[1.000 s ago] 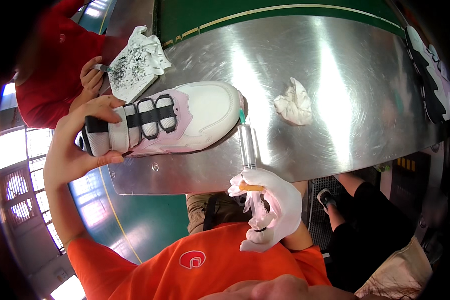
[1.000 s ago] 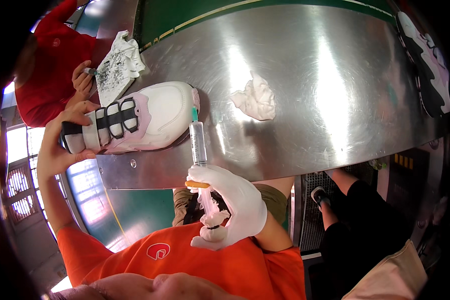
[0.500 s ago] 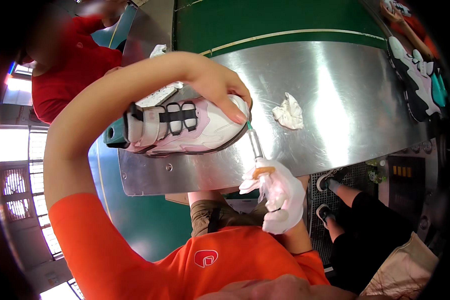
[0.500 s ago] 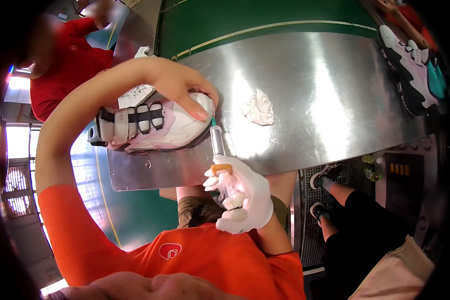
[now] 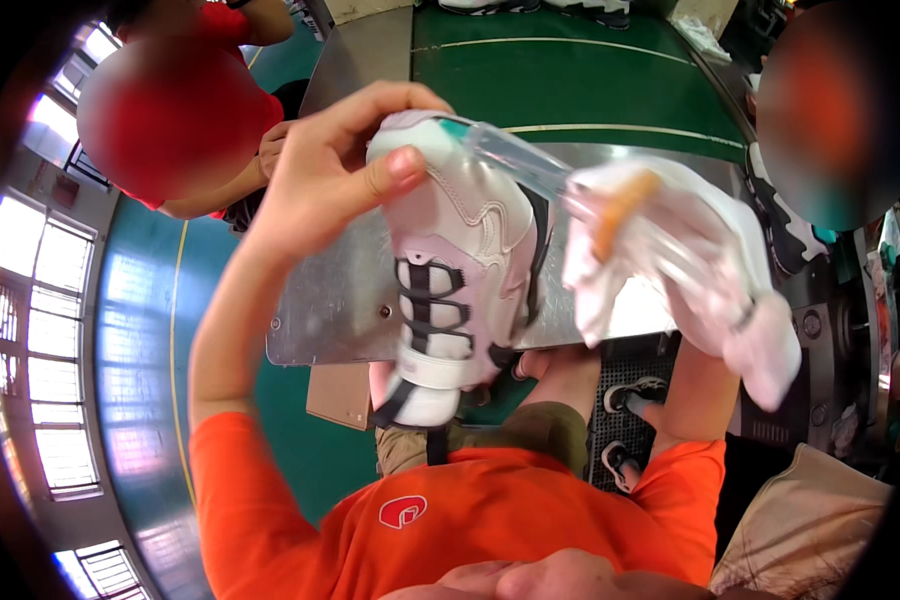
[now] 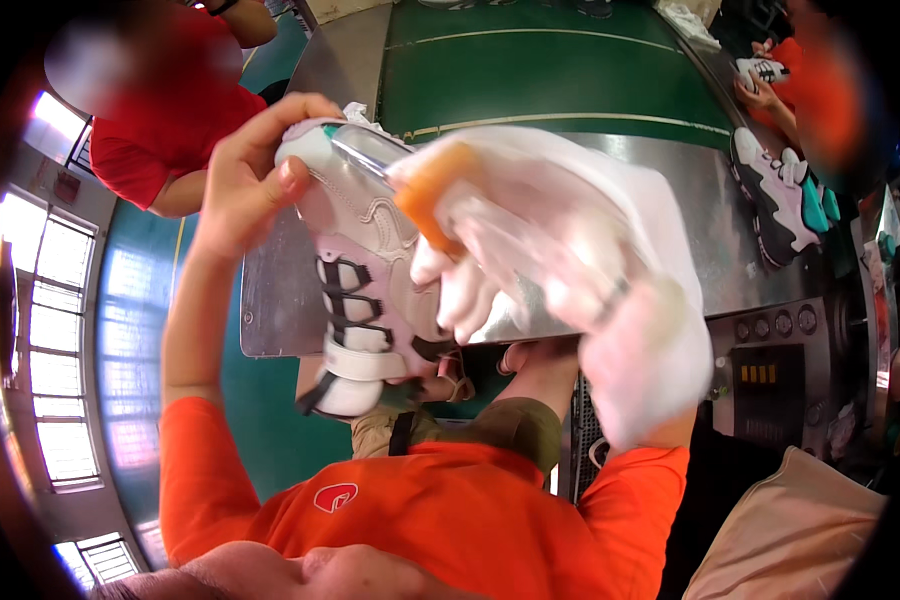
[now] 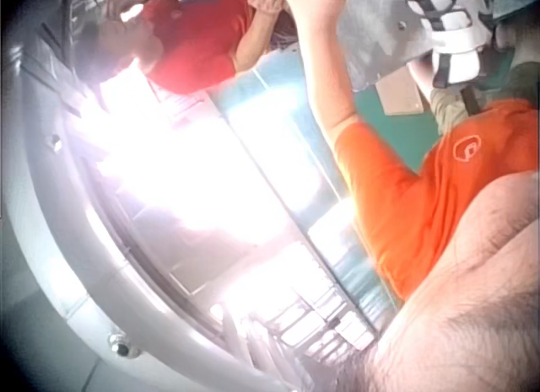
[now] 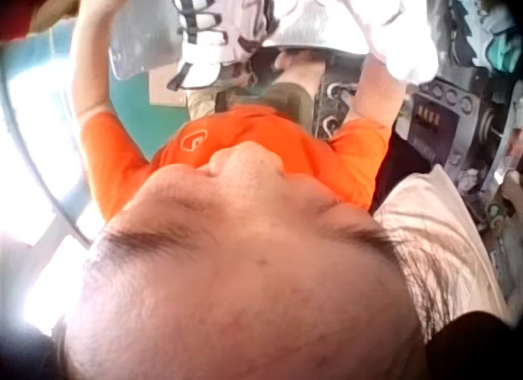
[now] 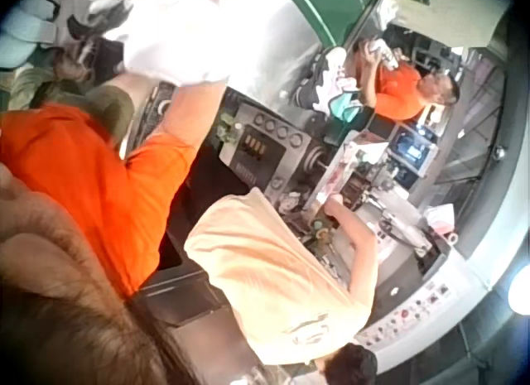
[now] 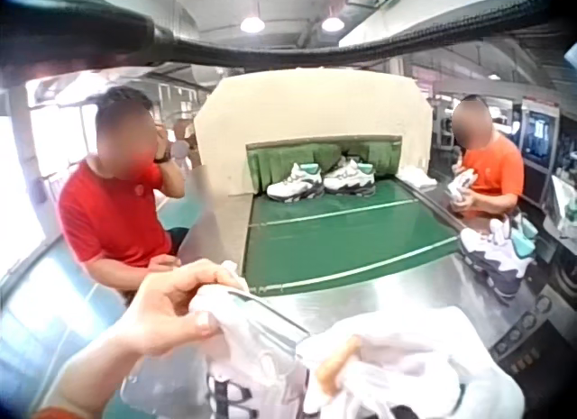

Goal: The person uses a syringe to apply a teal-colored adhesive to the seams of a white and pink sneaker. They hold the shoe with one hand and carefully dispense the glue along the edges of the sole and upper. The person rotates the shoe to access different areas and places it on a metal table alongside other similar sneakers.

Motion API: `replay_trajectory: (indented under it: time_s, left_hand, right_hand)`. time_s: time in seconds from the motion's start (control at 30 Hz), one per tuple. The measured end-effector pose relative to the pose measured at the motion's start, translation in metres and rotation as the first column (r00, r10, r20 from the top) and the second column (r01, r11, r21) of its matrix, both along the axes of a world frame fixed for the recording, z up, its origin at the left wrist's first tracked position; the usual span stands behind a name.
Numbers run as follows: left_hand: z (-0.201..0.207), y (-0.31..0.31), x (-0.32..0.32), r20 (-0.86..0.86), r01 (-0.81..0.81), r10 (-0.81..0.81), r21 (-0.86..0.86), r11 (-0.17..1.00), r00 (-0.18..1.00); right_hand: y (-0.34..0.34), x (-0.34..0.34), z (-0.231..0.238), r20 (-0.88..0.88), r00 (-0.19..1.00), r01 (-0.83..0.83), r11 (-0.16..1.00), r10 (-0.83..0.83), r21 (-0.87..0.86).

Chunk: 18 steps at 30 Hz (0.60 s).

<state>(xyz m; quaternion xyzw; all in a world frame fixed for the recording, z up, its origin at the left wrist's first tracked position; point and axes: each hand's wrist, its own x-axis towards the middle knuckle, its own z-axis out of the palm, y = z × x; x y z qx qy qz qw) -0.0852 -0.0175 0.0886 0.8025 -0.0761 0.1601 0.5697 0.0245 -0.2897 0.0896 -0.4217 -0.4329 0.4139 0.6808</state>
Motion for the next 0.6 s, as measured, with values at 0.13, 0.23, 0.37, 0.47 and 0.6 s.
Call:
replay_trajectory:
  time_s: [0.13,0.23,0.37,0.47,0.6]
  left_hand:
    - [-0.042,0.009,-0.016,0.139,-0.117,0.156,-0.257,0.959,0.978]
    - [-0.061,0.02,-0.02,0.122,-0.166,0.22,-0.347,0.923,0.968]
    - [-0.076,0.028,-0.019,0.055,-0.291,0.339,-0.395,0.871,0.939]
    - [-0.085,0.029,-0.014,0.028,-0.371,0.429,-0.453,0.811,0.903]
    - [-0.102,0.042,-0.013,-0.049,-0.423,0.46,-0.485,0.765,0.887]
  right_hand:
    - [0.029,0.017,-0.008,0.087,0.994,-0.072,0.997,0.07,0.013]
    - [0.044,0.013,-0.01,0.07,0.997,0.029,0.984,-0.016,-0.179]
    - [0.065,0.016,-0.018,0.053,0.992,-0.097,0.967,0.112,-0.235]
    - [0.07,0.022,-0.037,0.022,0.993,-0.103,0.964,0.112,-0.247]
    - [0.073,0.021,-0.054,-0.058,0.998,-0.006,0.952,-0.012,-0.307]
